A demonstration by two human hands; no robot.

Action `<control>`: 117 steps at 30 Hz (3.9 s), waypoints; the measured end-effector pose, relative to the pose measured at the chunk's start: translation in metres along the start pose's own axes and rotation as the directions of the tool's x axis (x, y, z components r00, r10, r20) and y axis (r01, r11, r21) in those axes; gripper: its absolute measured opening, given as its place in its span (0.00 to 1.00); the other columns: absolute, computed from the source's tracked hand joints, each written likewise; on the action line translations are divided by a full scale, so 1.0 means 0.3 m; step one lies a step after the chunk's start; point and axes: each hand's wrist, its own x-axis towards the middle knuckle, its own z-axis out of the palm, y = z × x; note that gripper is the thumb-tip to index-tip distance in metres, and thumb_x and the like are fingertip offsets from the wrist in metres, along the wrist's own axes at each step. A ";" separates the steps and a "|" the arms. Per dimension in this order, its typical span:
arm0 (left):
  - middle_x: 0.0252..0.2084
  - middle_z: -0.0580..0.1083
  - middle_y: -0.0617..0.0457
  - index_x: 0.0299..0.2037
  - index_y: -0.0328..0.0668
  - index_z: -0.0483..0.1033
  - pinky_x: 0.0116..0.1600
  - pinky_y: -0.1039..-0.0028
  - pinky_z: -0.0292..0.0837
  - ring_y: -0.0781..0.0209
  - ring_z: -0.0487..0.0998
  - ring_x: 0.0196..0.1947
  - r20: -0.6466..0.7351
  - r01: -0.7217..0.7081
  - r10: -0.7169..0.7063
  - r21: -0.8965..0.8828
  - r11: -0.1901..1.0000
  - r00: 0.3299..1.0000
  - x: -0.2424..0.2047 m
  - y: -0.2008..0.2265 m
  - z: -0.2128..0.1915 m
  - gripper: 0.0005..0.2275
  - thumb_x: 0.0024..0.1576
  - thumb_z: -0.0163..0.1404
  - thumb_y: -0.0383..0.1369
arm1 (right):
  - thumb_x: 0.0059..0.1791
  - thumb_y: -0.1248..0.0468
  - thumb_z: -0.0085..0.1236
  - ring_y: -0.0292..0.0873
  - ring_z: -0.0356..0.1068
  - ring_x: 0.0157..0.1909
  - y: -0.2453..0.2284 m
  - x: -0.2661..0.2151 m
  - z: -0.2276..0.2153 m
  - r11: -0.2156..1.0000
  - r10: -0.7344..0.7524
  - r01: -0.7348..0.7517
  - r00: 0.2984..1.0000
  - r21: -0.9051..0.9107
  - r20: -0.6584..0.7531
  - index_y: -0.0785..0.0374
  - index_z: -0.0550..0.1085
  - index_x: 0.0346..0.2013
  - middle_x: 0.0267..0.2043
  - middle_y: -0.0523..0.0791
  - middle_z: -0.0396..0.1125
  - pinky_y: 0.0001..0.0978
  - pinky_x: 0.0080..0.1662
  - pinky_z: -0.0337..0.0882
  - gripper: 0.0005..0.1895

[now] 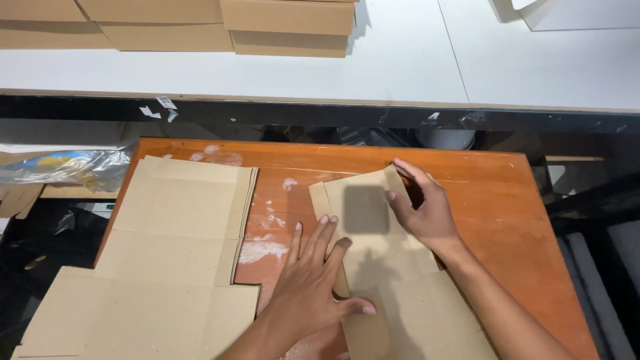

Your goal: The person folds flat cardboard pieces into small rectangular boxes on a wooden table. They fold the side flaps, tuck the ends, and stack the finished boxes on a nearby counter. The process is repeated with multiple cardboard blanks.

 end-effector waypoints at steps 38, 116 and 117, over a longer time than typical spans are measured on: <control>0.76 0.50 0.38 0.68 0.46 0.62 0.73 0.35 0.18 0.46 0.39 0.78 0.068 0.033 -0.040 0.094 0.995 0.997 0.006 0.004 0.042 0.42 0.56 0.33 0.71 | 0.49 0.43 0.50 0.46 0.45 0.72 0.034 0.199 -0.019 0.944 0.184 -0.092 0.943 -0.316 0.276 0.47 0.62 0.71 0.67 0.40 0.58 0.46 0.70 0.37 0.36; 0.75 0.54 0.43 0.64 0.51 0.66 0.74 0.37 0.20 0.48 0.43 0.78 0.079 0.073 -0.079 0.071 0.995 0.994 0.009 0.007 0.037 0.40 0.48 0.52 0.67 | 0.40 0.47 0.69 0.43 0.64 0.53 0.030 -0.335 -0.095 0.904 0.117 -0.122 0.992 -0.410 -0.038 0.51 0.74 0.49 0.50 0.40 0.68 0.39 0.55 0.59 0.26; 0.73 0.57 0.43 0.64 0.49 0.67 0.74 0.37 0.21 0.48 0.44 0.77 0.055 0.067 -0.071 0.075 0.995 0.996 0.000 0.006 0.044 0.40 0.47 0.53 0.67 | 0.39 0.39 0.66 0.45 0.59 0.58 0.041 -0.336 -0.093 0.851 0.242 -0.249 0.967 -0.463 -0.075 0.47 0.70 0.56 0.55 0.39 0.63 0.45 0.62 0.52 0.36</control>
